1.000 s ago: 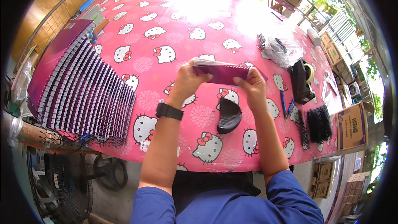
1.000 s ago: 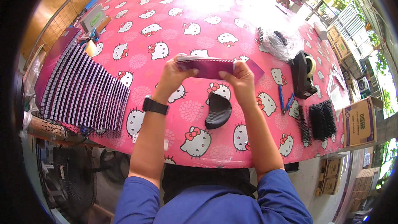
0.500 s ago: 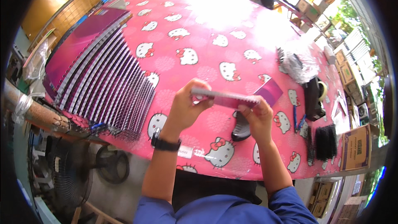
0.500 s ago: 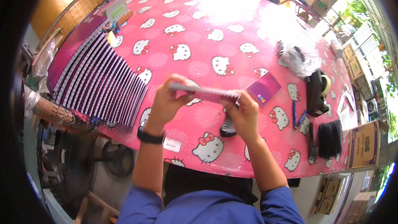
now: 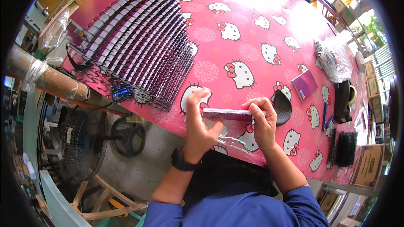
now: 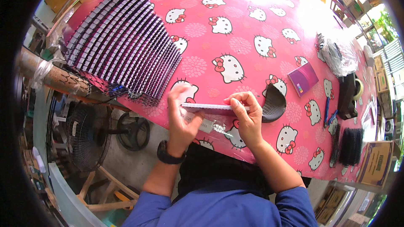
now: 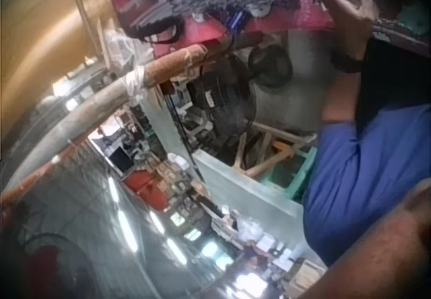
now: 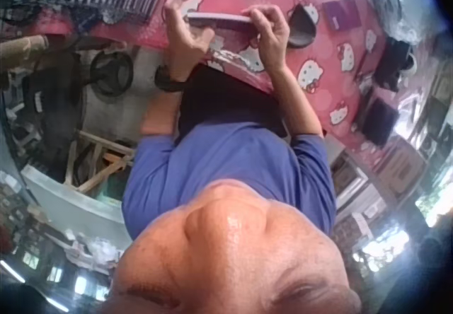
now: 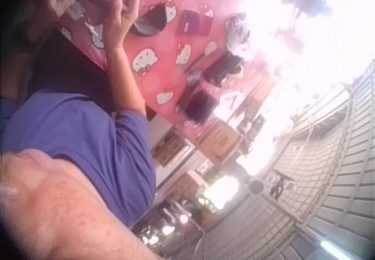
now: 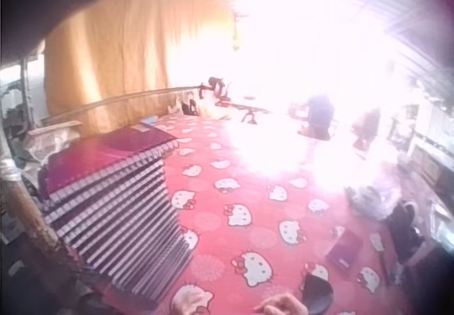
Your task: The person trims the excess spiral binding from a stack of notebooks using a pair of shears.
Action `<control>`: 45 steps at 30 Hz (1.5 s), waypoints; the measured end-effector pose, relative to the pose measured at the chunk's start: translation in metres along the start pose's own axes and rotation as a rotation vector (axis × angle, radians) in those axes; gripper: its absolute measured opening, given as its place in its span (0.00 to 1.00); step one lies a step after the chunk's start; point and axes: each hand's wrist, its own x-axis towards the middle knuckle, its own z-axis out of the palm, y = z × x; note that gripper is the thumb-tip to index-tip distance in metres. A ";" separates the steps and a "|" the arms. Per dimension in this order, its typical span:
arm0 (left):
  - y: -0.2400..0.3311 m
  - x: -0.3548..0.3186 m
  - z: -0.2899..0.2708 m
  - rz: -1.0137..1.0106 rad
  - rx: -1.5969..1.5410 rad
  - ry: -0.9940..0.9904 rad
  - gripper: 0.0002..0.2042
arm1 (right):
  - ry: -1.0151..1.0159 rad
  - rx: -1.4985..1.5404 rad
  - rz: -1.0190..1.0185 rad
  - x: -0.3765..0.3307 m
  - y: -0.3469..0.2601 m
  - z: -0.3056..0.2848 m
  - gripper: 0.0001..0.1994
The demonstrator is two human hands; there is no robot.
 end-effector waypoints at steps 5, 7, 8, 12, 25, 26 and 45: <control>0.031 -0.003 0.035 0.454 0.797 -0.320 0.16 | 0.014 -0.161 0.138 -0.001 -0.009 -0.011 0.06; 0.024 0.002 0.036 0.390 0.675 -0.370 0.14 | -0.051 -0.514 -0.274 0.005 -0.012 -0.036 0.05; 0.019 0.005 0.033 0.416 0.651 -0.357 0.15 | 0.004 -0.701 -0.372 0.009 -0.024 -0.058 0.05; 0.031 0.004 0.026 0.434 0.613 -0.359 0.15 | 0.684 -0.810 -0.250 -0.003 -0.071 -0.231 0.06; 0.024 -0.002 0.031 0.526 0.686 -0.299 0.17 | 0.591 -1.721 0.299 -0.085 -0.068 -0.351 0.15; 0.022 -0.001 0.030 0.537 0.678 -0.295 0.17 | 0.594 -1.697 0.210 -0.091 -0.065 -0.350 0.15; 0.018 -0.005 0.029 0.498 0.563 -0.173 0.14 | 0.593 -1.293 -0.294 -0.091 -0.102 -0.302 0.10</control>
